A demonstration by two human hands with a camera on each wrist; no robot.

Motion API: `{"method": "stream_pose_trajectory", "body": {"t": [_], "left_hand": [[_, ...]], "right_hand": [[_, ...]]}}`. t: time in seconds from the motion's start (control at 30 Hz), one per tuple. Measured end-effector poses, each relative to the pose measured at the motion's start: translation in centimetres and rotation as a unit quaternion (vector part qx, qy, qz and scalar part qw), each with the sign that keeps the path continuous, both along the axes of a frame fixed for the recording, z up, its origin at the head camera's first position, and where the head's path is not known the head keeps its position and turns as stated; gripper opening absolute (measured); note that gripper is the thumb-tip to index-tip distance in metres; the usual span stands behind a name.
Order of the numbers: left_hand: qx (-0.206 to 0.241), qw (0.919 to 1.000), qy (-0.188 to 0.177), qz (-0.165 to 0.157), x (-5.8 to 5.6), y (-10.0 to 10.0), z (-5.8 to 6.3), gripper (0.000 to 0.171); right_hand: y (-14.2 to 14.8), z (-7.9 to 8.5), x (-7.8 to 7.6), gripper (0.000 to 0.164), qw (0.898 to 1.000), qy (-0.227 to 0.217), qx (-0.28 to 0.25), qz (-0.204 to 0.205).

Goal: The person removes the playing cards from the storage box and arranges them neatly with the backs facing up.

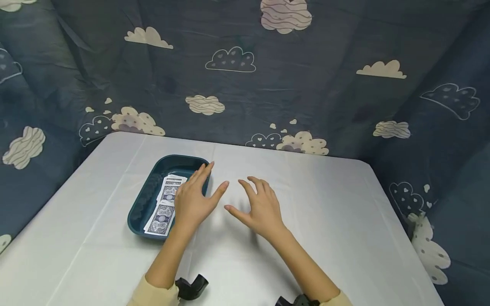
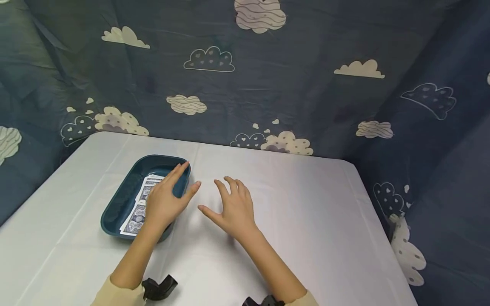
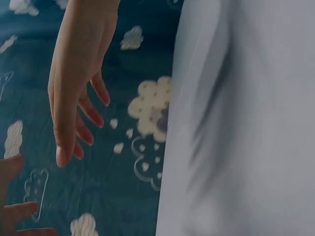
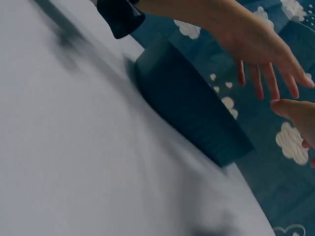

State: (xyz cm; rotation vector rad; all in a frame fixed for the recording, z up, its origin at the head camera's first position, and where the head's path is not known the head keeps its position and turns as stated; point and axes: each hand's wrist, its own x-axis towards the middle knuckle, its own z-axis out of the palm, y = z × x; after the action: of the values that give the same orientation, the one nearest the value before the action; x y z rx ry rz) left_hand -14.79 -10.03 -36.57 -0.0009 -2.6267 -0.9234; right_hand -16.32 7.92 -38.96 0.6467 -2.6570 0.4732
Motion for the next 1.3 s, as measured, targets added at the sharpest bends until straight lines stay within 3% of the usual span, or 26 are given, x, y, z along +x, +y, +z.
{"method": "stream_pose_trajectory", "body": {"t": [0.23, 0.43, 0.6, 0.73, 0.83, 1.07, 1.3], "left_hand": [[0.022, 0.9978, -0.031, 0.054, -0.5, -4.0, 0.0, 0.064], [0.039, 0.9912, -0.058, 0.113, -1.0, -7.2, -0.2, 0.057], [0.039, 0.9815, -0.114, 0.149, -1.4, -9.4, -0.7, 0.059], [0.024, 0.9717, -0.179, 0.152, -1.6, -10.9, -1.5, 0.06], [0.02, 0.9687, -0.205, 0.139, -1.6, -11.8, -2.0, 0.056], [0.038, 0.9708, -0.196, 0.133, -1.6, -13.2, -2.3, 0.044], [0.043, 0.971, -0.183, 0.148, -1.3, -14.3, -2.1, 0.043]], "right_hand": [[-3.1, 0.6, -0.2, 0.069, 0.999, 0.015, -0.012, 0.027], [-5.7, 1.1, -0.2, 0.069, 0.999, 0.006, -0.001, 0.053], [-8.0, 1.1, 0.2, 0.069, 0.997, -0.002, 0.017, 0.081], [-10.0, 0.5, 0.4, 0.069, 0.994, -0.001, 0.043, 0.101], [-11.6, -0.1, 0.4, 0.068, 0.99, -0.005, 0.075, 0.117], [-15.8, -1.6, 0.2, 0.067, 0.97, -0.022, 0.185, 0.158], [-19.2, -2.7, -0.4, 0.082, 0.956, -0.075, 0.25, 0.131]]}}
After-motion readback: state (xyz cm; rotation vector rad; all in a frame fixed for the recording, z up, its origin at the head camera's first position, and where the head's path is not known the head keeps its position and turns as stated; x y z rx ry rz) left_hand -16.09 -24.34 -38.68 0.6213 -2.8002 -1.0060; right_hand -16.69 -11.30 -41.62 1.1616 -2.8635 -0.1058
